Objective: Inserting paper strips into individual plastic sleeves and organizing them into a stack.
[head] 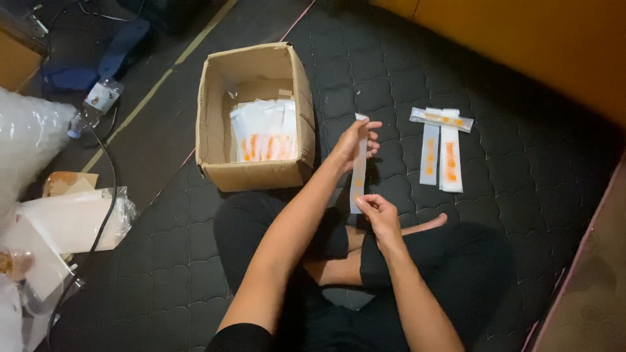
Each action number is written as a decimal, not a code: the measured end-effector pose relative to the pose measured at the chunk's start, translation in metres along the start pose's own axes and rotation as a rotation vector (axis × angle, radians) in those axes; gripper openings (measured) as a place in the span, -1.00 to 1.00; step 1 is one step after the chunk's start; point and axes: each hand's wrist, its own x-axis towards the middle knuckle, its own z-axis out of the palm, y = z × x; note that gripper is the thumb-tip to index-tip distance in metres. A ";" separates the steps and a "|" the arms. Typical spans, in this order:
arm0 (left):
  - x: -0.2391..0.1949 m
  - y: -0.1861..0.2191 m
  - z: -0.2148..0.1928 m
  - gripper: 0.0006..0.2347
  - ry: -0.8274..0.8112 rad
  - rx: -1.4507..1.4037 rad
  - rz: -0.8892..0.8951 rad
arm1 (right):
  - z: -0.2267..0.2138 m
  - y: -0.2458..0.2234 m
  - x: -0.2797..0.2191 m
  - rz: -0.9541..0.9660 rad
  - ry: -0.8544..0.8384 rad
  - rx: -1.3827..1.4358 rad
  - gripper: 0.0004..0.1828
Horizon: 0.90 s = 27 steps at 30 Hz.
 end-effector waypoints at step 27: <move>-0.037 -0.004 0.006 -0.61 -0.130 0.214 0.199 | 0.040 -0.076 0.048 -0.064 0.039 -0.196 -0.73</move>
